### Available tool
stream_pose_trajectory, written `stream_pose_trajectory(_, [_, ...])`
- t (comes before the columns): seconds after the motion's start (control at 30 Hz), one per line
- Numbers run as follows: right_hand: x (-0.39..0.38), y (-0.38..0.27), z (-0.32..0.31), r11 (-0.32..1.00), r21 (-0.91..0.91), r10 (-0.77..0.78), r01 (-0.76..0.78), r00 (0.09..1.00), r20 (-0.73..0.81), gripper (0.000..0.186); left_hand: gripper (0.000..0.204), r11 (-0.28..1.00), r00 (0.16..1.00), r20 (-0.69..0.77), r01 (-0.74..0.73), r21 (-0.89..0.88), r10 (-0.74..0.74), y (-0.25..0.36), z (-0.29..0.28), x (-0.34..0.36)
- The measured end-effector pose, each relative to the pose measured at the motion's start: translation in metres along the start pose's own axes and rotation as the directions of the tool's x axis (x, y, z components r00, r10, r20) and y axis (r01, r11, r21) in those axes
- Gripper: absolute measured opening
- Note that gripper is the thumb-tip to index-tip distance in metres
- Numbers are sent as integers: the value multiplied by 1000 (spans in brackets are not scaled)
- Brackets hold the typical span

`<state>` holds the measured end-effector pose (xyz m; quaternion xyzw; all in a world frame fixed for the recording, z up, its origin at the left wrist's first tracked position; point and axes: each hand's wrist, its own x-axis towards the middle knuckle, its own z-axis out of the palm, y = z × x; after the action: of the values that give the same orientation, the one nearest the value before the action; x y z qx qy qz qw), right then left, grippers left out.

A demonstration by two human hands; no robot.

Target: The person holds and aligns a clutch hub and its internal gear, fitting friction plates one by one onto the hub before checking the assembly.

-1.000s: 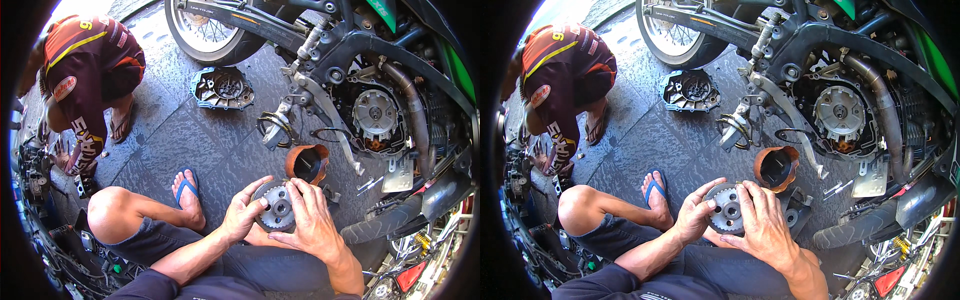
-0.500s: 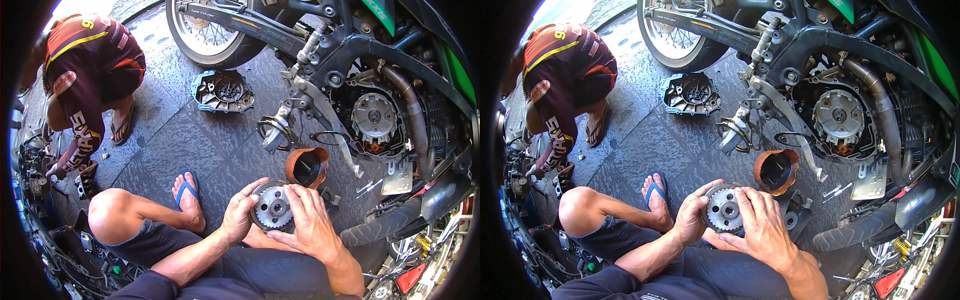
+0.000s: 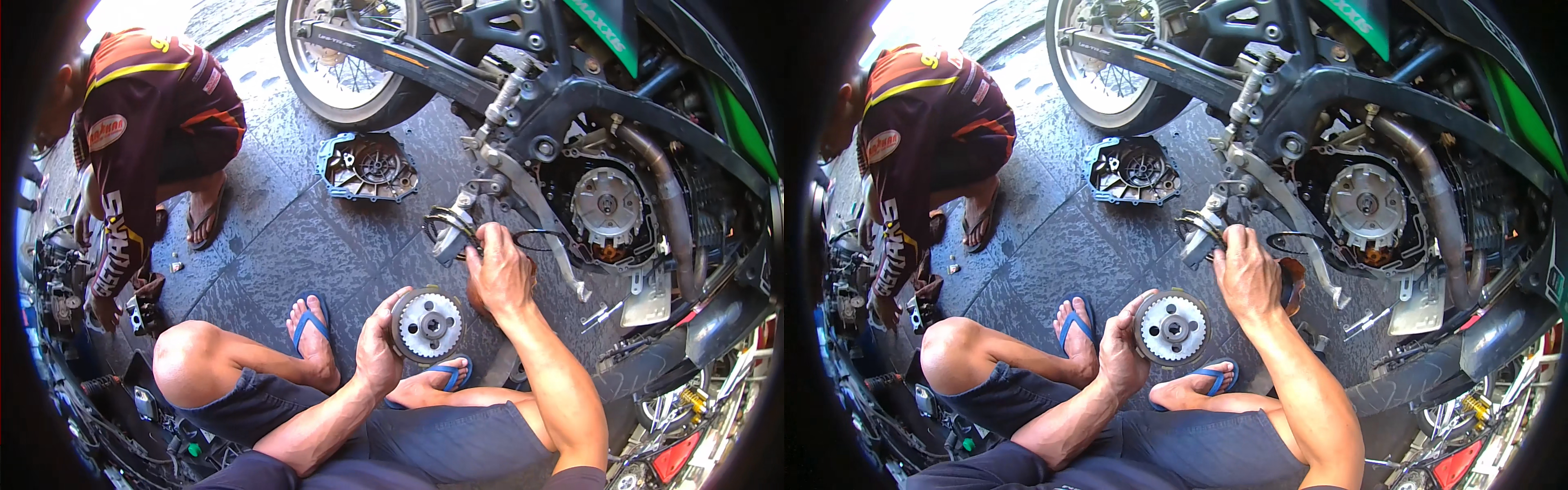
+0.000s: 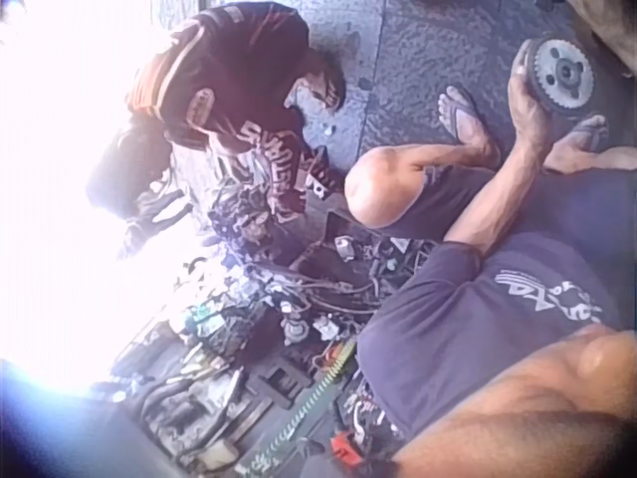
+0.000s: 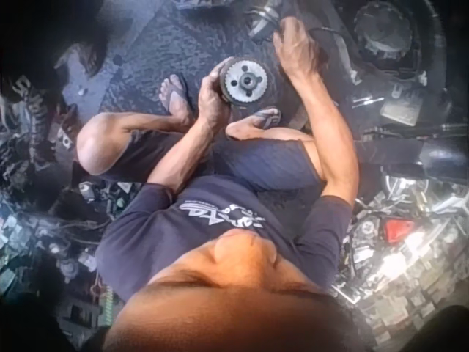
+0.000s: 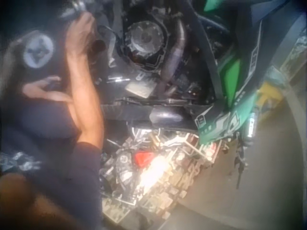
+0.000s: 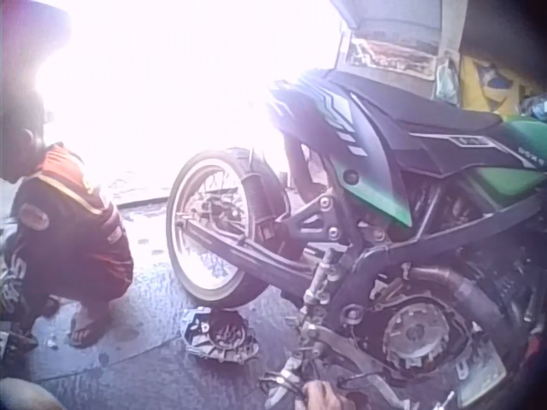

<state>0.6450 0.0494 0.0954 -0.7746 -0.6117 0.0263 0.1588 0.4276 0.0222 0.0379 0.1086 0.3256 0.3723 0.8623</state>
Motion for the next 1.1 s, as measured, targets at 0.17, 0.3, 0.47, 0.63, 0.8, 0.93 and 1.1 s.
stream_pose_trajectory(0.17, [0, 0, -3, 999, -34, -16, 15, 999, -51, 22, 62, 998, 999, 31, -8, -58, 10, 4, -4, 1])
stream_pose_trajectory(0.3, [-2, -7, -24, 975, 195, 86, -106, 990, 109, 16, 63, 998, 998, 51, -18, -64, 21, 3, -8, 1])
stream_pose_trajectory(0.47, [0, 2, -43, 781, 466, 251, -416, 892, 376, 16, 61, 999, 1000, -3, -20, -44, 19, 2, -5, 1])
stream_pose_trajectory(0.63, [-1, 14, -30, 786, 534, 126, -313, 926, 357, 19, 63, 999, 1000, -5, -2, -45, 2, -2, -3, 3])
stream_pose_trajectory(0.8, [1, -3, -44, 799, 480, 166, -361, 901, 401, 16, 62, 996, 999, 44, 25, -91, -21, 0, -8, 4])
stream_pose_trajectory(0.93, [-13, -38, -84, 911, 388, 80, -141, 983, 168, 10, 68, 995, 999, -28, 39, -88, -42, 3, -6, 4])
stream_pose_trajectory(1.1, [-76, -59, -76, 838, 59, -545, 542, 836, 68, 22, 65, 987, 999, 26, 36, -154, -32, 0, -7, 4])
